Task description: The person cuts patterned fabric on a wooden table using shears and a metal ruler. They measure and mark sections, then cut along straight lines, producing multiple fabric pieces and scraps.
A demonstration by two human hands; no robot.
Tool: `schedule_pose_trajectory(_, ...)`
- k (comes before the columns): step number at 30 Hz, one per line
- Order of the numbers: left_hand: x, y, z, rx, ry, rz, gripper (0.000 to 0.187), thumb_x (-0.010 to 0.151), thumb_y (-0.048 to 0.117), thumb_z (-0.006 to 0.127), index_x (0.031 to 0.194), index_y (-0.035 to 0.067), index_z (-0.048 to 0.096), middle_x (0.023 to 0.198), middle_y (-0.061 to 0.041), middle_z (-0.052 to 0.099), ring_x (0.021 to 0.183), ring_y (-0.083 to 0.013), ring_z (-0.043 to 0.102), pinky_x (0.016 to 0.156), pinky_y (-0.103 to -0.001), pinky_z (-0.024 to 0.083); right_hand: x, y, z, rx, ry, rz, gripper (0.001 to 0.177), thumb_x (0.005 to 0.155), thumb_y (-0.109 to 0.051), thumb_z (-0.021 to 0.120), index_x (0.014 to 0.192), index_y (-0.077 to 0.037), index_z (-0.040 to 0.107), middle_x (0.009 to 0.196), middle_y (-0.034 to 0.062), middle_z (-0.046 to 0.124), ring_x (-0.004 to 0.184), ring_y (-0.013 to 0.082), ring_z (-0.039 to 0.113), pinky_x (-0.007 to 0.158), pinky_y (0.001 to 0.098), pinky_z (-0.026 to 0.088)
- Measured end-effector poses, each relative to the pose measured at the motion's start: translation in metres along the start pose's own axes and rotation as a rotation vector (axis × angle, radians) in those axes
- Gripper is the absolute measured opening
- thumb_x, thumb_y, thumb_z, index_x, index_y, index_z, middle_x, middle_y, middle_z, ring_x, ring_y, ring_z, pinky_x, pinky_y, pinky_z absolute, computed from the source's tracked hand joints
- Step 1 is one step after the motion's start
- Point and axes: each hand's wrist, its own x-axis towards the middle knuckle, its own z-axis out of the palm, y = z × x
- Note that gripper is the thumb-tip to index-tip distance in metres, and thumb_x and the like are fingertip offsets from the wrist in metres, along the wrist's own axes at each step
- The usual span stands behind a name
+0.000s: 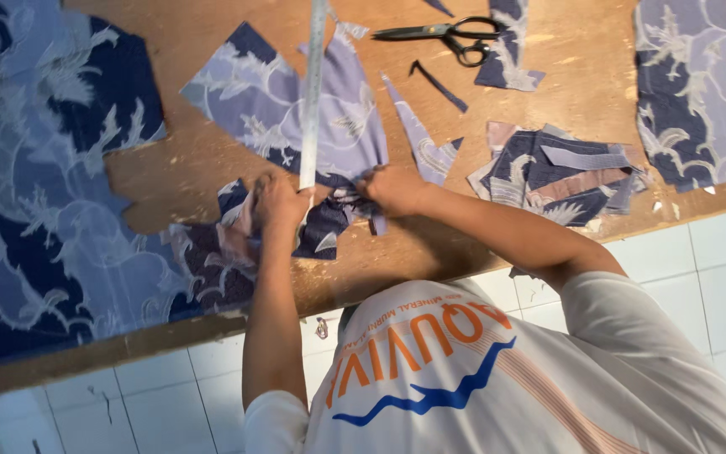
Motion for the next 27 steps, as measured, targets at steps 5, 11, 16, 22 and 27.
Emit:
schedule_pose_trajectory(5, -0.022, 0.014, 0.016, 0.119, 0.08, 0.095, 0.054, 0.091, 0.029, 0.074, 0.125, -0.008, 0.055, 0.128, -0.033, 0.056, 0.12, -0.0486, 0.058, 0.103, -0.053, 0.047, 0.02, 0.023, -0.041, 0.213, -0.109, 0.076, 0.042, 0.071, -0.012, 0.072, 0.112, -0.008, 0.07, 0.093, 0.0226, 0.072, 0.095, 0.0411, 0.069, 0.082, 0.0513, 0.054)
schedule_pose_trajectory(11, -0.018, 0.013, 0.023, 0.239, 0.093, 0.077, 0.067, 0.079, 0.026, 0.079, 0.128, -0.01, 0.049, 0.124, -0.038, 0.053, 0.114, -0.0528, 0.056, 0.101, -0.056, 0.045, 0.046, 0.062, -0.063, 0.262, 0.5, 0.435, 0.058, 0.082, -0.031, 0.078, 0.131, -0.006, 0.058, 0.129, 0.0244, 0.06, 0.123, 0.0457, 0.054, 0.099, 0.0564, 0.046)
schedule_pose_trajectory(16, -0.011, 0.01, 0.016, 0.23, 0.005, -0.003, 0.064, 0.08, 0.02, 0.079, 0.13, -0.007, 0.048, 0.131, -0.036, 0.052, 0.122, -0.0518, 0.055, 0.106, -0.052, 0.047, 0.021, 0.119, -0.049, 0.165, 0.784, 0.393, 0.065, 0.094, -0.035, 0.08, 0.146, -0.007, 0.052, 0.165, 0.0235, 0.022, 0.152, 0.0481, 0.018, 0.117, 0.0664, 0.023)
schedule_pose_trajectory(22, -0.009, 0.029, -0.002, 0.215, -0.148, -0.141, 0.081, 0.072, 0.017, 0.085, 0.135, -0.004, 0.039, 0.136, -0.036, 0.046, 0.128, -0.05, 0.049, 0.109, -0.05, 0.044, -0.052, 0.229, -0.049, 0.11, 0.688, 0.893, 0.069, 0.087, -0.031, 0.076, 0.145, -0.005, 0.049, 0.158, 0.0291, 0.029, 0.145, 0.0488, 0.027, 0.112, 0.0601, 0.027)
schedule_pose_trajectory(27, -0.005, 0.044, -0.004, 0.259, -0.169, -0.206, 0.075, 0.076, 0.017, 0.08, 0.134, -0.004, 0.038, 0.136, -0.039, 0.046, 0.127, -0.0518, 0.05, 0.107, -0.051, 0.046, -0.103, 0.243, -0.025, -0.025, 0.721, 0.737, 0.062, 0.091, -0.026, 0.071, 0.14, 0.006, 0.052, 0.14, 0.0284, 0.052, 0.131, 0.0433, 0.048, 0.105, 0.0516, 0.04)
